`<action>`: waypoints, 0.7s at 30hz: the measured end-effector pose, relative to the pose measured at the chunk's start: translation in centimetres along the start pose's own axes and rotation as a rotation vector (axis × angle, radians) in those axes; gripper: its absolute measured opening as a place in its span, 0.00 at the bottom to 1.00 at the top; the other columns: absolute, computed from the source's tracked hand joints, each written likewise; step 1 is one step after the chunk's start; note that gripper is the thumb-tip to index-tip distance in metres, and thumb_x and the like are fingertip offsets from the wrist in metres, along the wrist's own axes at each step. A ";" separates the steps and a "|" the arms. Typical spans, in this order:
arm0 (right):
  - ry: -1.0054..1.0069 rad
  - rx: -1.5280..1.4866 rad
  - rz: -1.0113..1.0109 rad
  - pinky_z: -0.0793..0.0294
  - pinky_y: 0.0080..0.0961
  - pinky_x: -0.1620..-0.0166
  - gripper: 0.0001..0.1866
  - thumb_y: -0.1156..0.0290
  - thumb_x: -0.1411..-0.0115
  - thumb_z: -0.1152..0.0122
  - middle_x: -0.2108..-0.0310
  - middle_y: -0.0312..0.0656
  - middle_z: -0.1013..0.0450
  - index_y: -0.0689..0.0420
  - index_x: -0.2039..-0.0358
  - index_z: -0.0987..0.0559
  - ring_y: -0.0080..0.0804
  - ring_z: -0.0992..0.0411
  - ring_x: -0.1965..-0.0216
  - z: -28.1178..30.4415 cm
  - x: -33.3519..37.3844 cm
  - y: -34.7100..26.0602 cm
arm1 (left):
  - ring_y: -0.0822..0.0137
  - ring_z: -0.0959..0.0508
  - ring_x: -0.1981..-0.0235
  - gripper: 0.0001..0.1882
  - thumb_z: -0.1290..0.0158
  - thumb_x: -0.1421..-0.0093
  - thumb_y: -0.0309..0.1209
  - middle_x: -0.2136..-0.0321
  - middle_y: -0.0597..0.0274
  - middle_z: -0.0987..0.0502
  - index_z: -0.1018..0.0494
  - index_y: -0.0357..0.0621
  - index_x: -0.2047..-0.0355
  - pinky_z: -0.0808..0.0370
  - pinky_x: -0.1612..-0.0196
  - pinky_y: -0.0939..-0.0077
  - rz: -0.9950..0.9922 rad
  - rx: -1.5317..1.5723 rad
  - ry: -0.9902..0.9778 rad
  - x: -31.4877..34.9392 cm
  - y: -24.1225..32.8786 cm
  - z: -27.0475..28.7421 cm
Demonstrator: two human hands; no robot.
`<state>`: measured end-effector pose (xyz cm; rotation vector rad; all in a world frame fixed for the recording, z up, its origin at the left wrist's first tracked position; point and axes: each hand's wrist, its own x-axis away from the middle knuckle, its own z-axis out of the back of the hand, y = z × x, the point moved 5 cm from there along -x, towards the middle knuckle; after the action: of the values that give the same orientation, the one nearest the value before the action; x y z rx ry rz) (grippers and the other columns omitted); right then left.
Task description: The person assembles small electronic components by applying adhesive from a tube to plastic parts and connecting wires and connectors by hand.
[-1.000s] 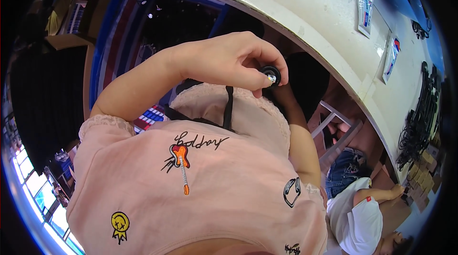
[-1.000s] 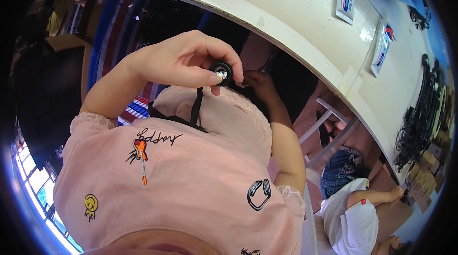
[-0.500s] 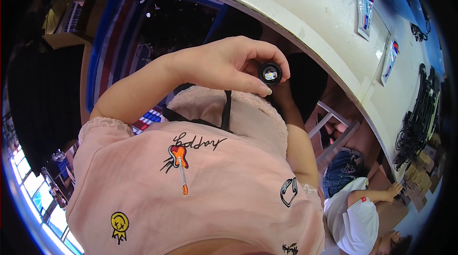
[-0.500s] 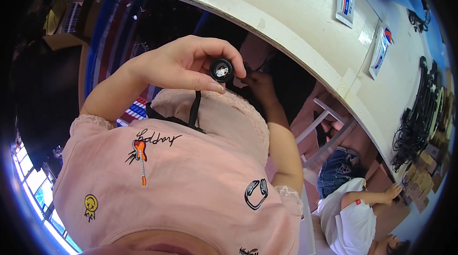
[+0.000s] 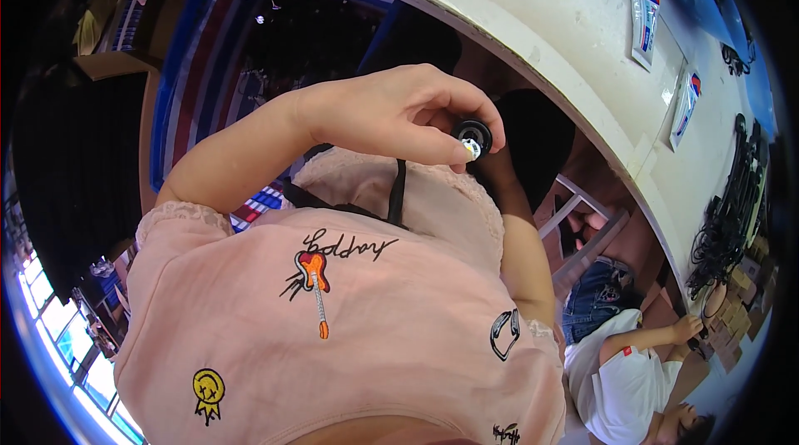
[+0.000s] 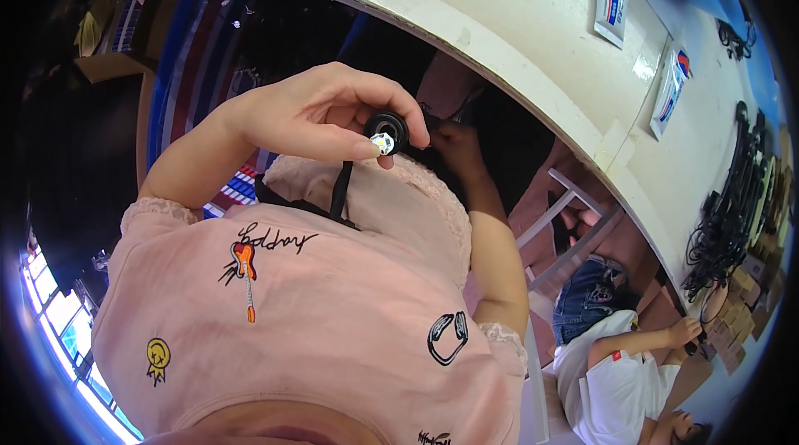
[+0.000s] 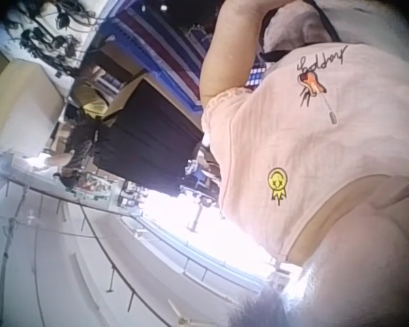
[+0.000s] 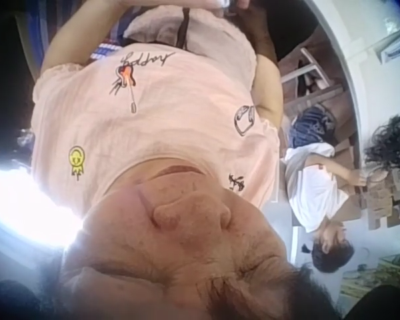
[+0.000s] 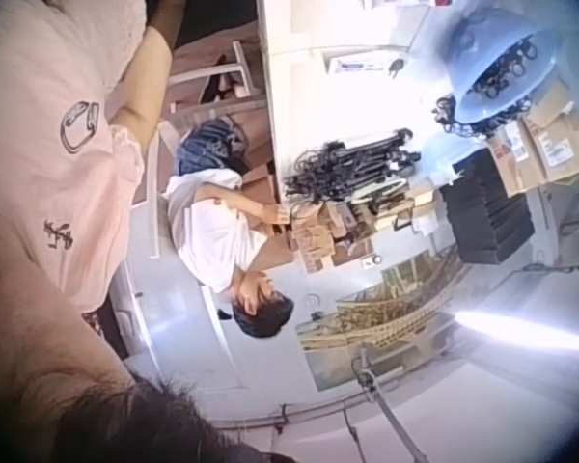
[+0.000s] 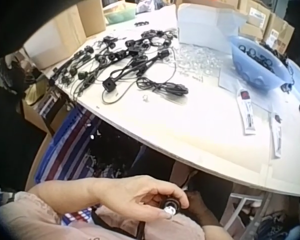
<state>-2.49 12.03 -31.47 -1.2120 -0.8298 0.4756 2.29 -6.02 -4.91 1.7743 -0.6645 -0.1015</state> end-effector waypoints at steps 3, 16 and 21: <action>-0.026 0.016 -0.039 0.35 0.20 0.76 0.05 0.74 0.53 0.38 0.84 0.37 0.29 0.61 0.80 0.24 0.16 0.35 0.79 -0.2 0.0 0.6 | 0.74 0.26 0.67 0.15 0.52 0.48 0.23 0.64 0.59 0.28 0.31 0.32 0.59 0.27 0.60 0.82 0.027 -0.039 0.023 0.0 -0.2 0.0; -0.195 0.198 -0.050 0.30 0.20 0.68 0.08 0.68 0.51 0.36 0.76 0.39 0.23 0.58 0.71 0.20 0.20 0.28 0.74 -1.2 1.0 -5.0 | 0.75 0.24 0.69 0.12 0.56 0.46 0.22 0.64 0.59 0.26 0.30 0.33 0.61 0.26 0.61 0.81 0.080 0.005 0.173 0.0 -0.7 0.3; -0.232 0.237 -0.002 0.29 0.21 0.65 0.10 0.66 0.49 0.38 0.72 0.40 0.23 0.57 0.67 0.21 0.21 0.26 0.70 -1.6 1.2 -5.1 | 0.75 0.25 0.66 0.13 0.55 0.47 0.21 0.64 0.59 0.27 0.30 0.33 0.60 0.26 0.60 0.81 0.065 0.007 0.151 0.1 -0.7 0.2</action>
<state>-1.03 10.27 -26.44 -0.9481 -0.9421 0.7020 2.55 -6.12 -5.55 1.7459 -0.6129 0.0783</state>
